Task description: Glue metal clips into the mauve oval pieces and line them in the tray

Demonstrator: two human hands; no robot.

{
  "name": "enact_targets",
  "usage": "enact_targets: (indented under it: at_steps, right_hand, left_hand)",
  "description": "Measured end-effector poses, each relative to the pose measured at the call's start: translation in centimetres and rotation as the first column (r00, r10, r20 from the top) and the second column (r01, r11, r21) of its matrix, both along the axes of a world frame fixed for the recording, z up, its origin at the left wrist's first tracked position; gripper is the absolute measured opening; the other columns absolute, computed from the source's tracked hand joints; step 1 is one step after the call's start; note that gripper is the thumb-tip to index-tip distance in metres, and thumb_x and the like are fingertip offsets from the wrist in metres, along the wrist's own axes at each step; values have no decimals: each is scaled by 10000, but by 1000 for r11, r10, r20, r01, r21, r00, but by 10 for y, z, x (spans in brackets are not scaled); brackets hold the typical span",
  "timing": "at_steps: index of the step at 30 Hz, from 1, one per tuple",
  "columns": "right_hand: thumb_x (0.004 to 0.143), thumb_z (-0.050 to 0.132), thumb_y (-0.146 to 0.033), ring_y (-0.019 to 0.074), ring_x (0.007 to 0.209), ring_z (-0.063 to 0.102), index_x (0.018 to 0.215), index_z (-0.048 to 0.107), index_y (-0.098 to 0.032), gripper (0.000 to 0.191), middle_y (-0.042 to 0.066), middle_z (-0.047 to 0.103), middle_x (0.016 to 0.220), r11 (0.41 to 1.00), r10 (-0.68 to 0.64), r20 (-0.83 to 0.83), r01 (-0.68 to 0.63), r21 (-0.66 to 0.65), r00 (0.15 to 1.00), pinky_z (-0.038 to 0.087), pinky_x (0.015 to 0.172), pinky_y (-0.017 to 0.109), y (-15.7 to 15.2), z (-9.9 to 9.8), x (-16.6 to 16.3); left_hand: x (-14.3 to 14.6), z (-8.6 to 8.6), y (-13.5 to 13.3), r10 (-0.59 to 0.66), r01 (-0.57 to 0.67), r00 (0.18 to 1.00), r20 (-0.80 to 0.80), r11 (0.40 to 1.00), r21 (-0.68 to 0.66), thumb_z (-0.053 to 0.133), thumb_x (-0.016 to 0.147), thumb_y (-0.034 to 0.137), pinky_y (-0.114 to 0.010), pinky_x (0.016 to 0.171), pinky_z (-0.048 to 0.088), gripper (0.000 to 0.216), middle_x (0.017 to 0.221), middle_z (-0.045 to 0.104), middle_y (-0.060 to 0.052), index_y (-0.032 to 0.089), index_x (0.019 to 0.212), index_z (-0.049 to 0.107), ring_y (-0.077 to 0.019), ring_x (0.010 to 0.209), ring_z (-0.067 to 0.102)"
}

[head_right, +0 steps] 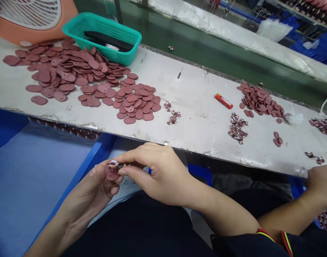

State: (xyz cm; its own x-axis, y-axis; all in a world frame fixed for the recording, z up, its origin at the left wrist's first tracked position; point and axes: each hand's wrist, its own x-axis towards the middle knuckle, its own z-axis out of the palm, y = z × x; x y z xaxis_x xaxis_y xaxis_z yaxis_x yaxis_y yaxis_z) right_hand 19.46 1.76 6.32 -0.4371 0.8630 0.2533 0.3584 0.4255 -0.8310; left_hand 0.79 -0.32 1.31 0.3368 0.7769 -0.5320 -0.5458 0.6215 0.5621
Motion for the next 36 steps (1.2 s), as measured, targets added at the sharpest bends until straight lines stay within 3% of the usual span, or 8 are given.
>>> enact_targets:
  at_steps: [13, 29, 36]
  right_hand:
    - [944, 624, -193, 152, 766, 713, 1068, 724, -277, 179, -15, 777, 898, 994, 72, 39, -75, 78, 997, 585, 761, 290, 5, 2, -2]
    - [963, 575, -161, 172, 834, 718, 1112, 683, -225, 195, 39, 771, 937, 974, 193, 75, -200, 108, 978, 582, 792, 322, 3, 5, -2]
    - [939, 610, -106, 163, 879, 728, 1135, 651, -178, 212, 61, 767, 961, 969, 206, 89, -216, 122, 974, 585, 792, 301, -6, 5, 0]
  left_hand:
    - [0, 3, 0, 2, -3, 1000, -11, 995, -97, 920, 530, 479, -119, 439, 479, 378, 606, 659, -5, 169, 675, 759, -94, 551, 613]
    - [-3, 3, -3, -39, 40, 999, 19, 998, -50, 906, 614, 396, -103, 477, 478, 285, 620, 669, 2, 164, 728, 786, -66, 546, 585]
    - [-3, 9, -7, -33, 33, 999, -1, 998, -58, 927, 540, 450, -125, 488, 473, 353, 630, 683, -13, 171, 708, 789, -91, 576, 606]
